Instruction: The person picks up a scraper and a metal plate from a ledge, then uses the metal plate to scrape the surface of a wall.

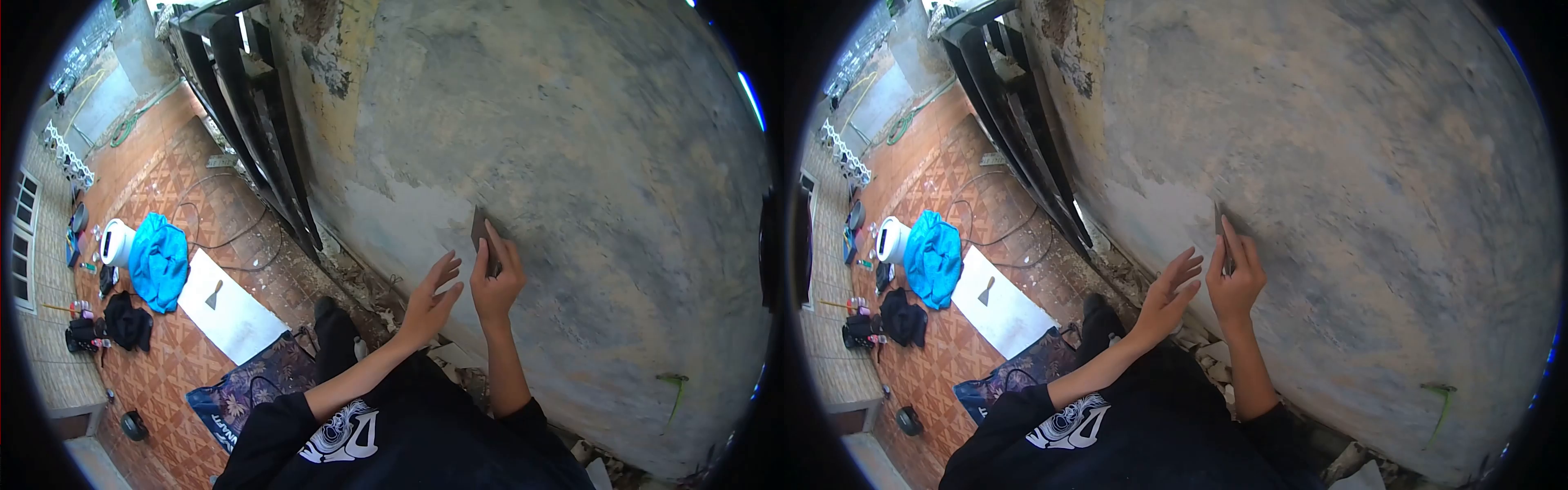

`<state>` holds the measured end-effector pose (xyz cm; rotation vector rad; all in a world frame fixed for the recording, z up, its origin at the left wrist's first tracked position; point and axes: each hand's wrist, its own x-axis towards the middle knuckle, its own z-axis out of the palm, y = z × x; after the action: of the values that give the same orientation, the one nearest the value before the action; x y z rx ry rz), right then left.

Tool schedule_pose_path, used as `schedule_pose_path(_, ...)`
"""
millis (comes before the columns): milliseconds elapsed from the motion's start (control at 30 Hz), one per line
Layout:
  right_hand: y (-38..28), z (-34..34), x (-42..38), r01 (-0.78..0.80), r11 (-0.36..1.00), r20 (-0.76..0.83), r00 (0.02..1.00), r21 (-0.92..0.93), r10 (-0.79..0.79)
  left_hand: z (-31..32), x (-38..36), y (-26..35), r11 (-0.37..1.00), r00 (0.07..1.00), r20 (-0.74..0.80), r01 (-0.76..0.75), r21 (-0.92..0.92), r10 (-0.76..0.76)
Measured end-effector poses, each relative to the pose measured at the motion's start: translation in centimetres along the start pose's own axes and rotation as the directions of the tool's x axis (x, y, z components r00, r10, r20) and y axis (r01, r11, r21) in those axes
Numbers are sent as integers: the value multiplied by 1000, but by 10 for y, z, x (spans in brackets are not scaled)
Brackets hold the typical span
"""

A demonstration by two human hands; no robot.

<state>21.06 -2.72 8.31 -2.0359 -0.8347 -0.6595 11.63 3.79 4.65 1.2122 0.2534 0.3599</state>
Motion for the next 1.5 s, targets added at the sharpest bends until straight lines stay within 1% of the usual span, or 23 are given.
schedule_pose_path(33, 1, 4, 1, 5, 1000, 12, 1000, -7, -5, 3, 2, 3, 995, 995, 13, -94, 20, 94)
schedule_pose_path(100, 5, 14, -1, 62, 998, -52, 997, -8, -63, 6, 8, 2, 993, 993, 46, -103, -56, 105)
schedule_pose_path(167, 7, 12, -7, 70, 997, -52, 996, 23, -69, 8, 13, 4, 985, 989, 80, -117, -124, 128)
schedule_pose_path(233, 8, 14, -4, 84, 995, -55, 995, 57, -80, 10, 17, 9, 981, 967, 168, -183, -62, 191)
schedule_pose_path(267, 9, 15, -3, 81, 995, -49, 996, 62, -78, 12, 19, 9, 981, 968, 162, -183, -69, 192)
schedule_pose_path(333, 8, 17, -3, 79, 995, -39, 996, 63, -77, 14, 22, 10, 977, 968, 150, -208, 47, 199)
schedule_pose_path(467, 3, 7, -5, 39, 998, -14, 999, 45, -38, 17, 20, 18, 967, 962, 159, -239, 87, 223)
schedule_pose_path(533, 2, 9, 0, 13, 999, -4, 1000, 44, -13, 20, 20, 19, 934, 944, 147, -316, 164, 294)
schedule_pose_path(600, 2, 11, 4, 30, 995, 13, 999, 93, -31, 16, 25, 20, 934, 942, 166, -317, 165, 291)
schedule_pose_path(667, 1, 7, 7, 48, 995, 32, 998, 83, -51, 19, 23, 20, 939, 943, 179, -308, 151, 281)
schedule_pose_path(767, 1, -4, 6, 65, 997, 39, 997, 44, -67, 22, 21, 25, 955, 944, 184, -290, 58, 275)
schedule_pose_path(833, -1, -4, 12, 70, 997, 46, 996, 13, -71, 27, 18, 24, 926, 924, 156, -366, 89, 350)
schedule_pose_path(933, -8, 1, 20, 46, 999, 100, 994, 9, -46, 26, 19, 28, 958, 955, 78, -288, 9, 286)
schedule_pose_path(1000, -8, -8, 15, 96, 991, 123, 989, -92, -84, 26, 10, 26, 960, 959, 44, -280, -9, 280)
schedule_pose_path(1067, -11, -9, 18, 95, 993, 94, 992, -77, -87, 21, 8, 23, 955, 955, 6, -297, -22, 297)
schedule_pose_path(1133, -11, -4, 14, 69, 995, 68, 996, -67, -64, 13, -3, 19, 975, 978, -13, -209, -69, 209)
schedule_pose_path(1200, -5, 10, 17, 189, 981, 74, 980, -44, -185, 2, -8, 15, 981, 984, -32, -178, -76, 176)
schedule_pose_path(1267, -6, 2, 14, 175, 983, 62, 983, -46, -172, -12, -18, 11, 987, 989, -48, -140, -78, 136)
schedule_pose_path(1333, -8, 0, 16, 172, 984, 43, 984, -35, -171, -33, -27, 7, 993, 980, -178, -105, -49, 95)
schedule_pose_path(1367, -7, -1, 17, 156, 988, 25, 987, -13, -156, -44, -28, 5, 993, 978, -185, -110, -51, 99)
schedule_pose_path(1433, -6, 2, 14, 130, 992, 14, 991, -1, -130, -61, -34, 2, 997, 944, -322, -76, -21, 65)
schedule_pose_path(1467, -5, 12, 14, 161, 987, 14, 987, 13, -161, -68, -35, 3, 997, 946, -319, -73, -22, 62)
schedule_pose_path(1500, -4, 19, 16, 203, 979, 14, 979, 31, -203, -73, -33, 6, 995, 925, -370, -95, -18, 81)
